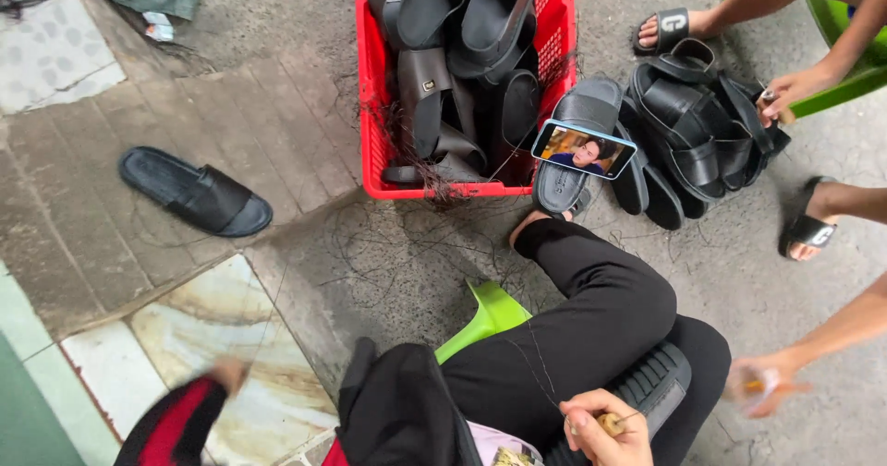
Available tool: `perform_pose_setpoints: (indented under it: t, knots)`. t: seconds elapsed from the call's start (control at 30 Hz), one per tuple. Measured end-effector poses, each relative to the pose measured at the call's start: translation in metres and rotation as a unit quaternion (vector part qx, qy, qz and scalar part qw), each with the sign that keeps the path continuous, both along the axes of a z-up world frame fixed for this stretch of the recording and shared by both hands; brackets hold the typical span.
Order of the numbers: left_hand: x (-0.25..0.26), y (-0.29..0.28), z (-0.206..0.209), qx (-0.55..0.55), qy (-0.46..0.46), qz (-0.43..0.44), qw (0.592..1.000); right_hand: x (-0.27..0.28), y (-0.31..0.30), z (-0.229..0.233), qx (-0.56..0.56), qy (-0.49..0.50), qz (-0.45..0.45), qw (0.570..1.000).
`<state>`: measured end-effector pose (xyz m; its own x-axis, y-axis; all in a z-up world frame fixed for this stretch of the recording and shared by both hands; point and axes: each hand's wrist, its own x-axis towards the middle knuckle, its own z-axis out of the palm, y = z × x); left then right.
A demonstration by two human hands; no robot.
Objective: Hand-sewing a rubber shoe sole to the upper part of a shoe using a needle and thread.
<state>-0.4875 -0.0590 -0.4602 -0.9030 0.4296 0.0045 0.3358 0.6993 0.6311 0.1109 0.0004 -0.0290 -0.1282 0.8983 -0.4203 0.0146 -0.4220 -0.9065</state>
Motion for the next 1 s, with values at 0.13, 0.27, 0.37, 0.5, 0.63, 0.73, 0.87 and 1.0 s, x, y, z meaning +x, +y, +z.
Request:
perform_pose_setpoints:
  t: [0.13,0.27,0.37,0.5,0.63,0.73,0.87,1.0]
  knots:
    - [0.017,0.004,0.072,0.030,0.021,-0.097,0.995,0.004,-0.010,0.001,-0.018,0.023,0.004,1.000]
    - [0.016,0.028,0.115,0.064,0.053,-0.202,0.976,0.006,-0.017,0.009,0.015,0.037,0.031,0.999]
    - [0.018,0.071,0.160,0.083,0.075,-0.305,0.946,0.010,-0.024,0.022,0.044,0.007,0.045,0.998]
    - [0.082,0.119,0.263,0.080,0.072,-0.467,0.878,0.018,-0.022,0.058,0.135,-0.104,0.034,0.985]
    - [0.225,0.176,0.373,0.092,0.034,-0.642,0.760,0.049,-0.018,0.083,0.191,-0.164,-0.066,0.966]
    - [0.336,0.180,0.451,0.105,0.009,-0.730,0.675,0.070,-0.016,0.077,0.250,-0.015,-0.165,0.954]
    - [0.460,0.137,0.500,0.271,-0.301,-0.774,0.486,0.076,-0.022,0.079,0.239,0.105,-0.202,0.944]
    - [0.520,0.086,0.469,0.294,-0.303,-0.772,0.475,0.077,-0.033,0.085,0.256,0.106,-0.213,0.937]
